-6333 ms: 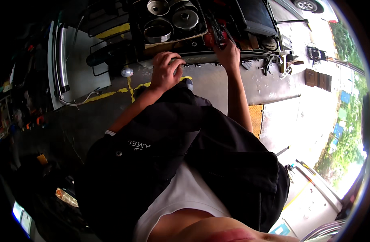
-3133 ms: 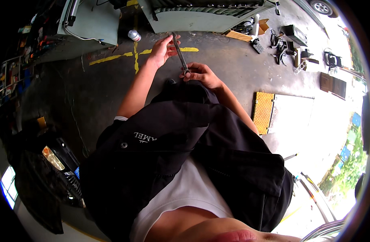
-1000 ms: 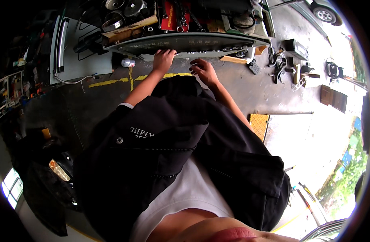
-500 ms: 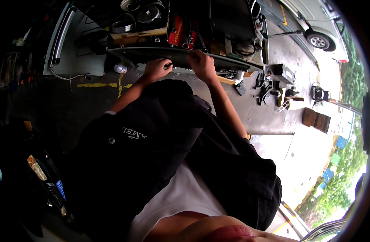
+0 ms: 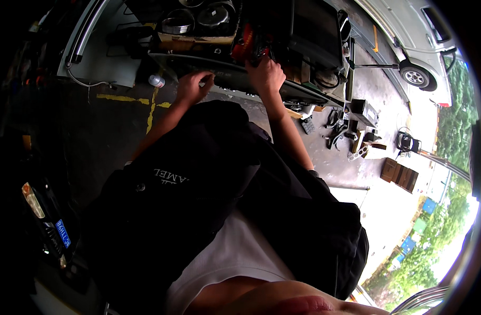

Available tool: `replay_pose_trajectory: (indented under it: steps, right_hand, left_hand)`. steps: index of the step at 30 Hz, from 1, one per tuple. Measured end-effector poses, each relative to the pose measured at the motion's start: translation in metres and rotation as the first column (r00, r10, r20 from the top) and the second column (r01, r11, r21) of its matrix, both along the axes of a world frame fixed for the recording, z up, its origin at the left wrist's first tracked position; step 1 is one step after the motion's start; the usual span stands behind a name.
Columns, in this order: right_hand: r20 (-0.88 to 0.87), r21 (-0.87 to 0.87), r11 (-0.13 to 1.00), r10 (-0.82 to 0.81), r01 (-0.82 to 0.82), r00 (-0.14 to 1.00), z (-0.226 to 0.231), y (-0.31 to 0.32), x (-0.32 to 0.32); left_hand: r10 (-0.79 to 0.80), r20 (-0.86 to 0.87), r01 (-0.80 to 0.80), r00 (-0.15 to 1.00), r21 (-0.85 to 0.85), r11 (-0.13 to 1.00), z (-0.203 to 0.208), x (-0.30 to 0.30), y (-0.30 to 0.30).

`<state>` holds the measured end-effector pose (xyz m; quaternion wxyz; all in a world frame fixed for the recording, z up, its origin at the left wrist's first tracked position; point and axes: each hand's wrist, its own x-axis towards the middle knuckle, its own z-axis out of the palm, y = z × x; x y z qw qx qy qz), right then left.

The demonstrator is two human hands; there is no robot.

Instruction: The person repeatedly picks up wrenches from a tool cart, inspects them, and places them into a drawer. The person handles multiple wrenches one at a time, opening and closing the drawer repeatedly.

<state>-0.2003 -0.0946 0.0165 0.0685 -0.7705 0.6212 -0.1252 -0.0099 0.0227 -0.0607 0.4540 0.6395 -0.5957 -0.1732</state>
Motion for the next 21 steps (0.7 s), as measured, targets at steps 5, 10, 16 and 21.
replay_pose_trajectory:
  steps: [5, 10, 16, 21]
  right_hand:
    - [0.130, 0.104, 0.994, -0.036, 0.022, 0.991, 0.000, -0.009, -0.007]
    - [0.398, 0.148, 0.980, 0.065, -0.134, 0.915, -0.013, -0.010, -0.031]
    - [0.885, 0.388, 0.862, -0.250, -0.325, 0.394, 0.001, 0.002, -0.047]
    - [0.894, 0.437, 0.793, -0.331, -0.424, 0.303, 0.010, 0.029, -0.078]
  left_hand:
    - [-0.038, -0.044, 0.038, 0.998, -0.013, 0.999, 0.013, -0.006, 0.006]
    - [-0.082, -0.251, 0.113, 0.965, 0.112, 0.987, 0.027, -0.004, 0.010]
    - [-0.109, -0.365, 0.171, 0.925, 0.142, 0.975, 0.033, -0.013, 0.010]
    - [-0.205, -0.361, 0.278, 0.910, 0.163, 0.947, 0.034, -0.023, 0.005]
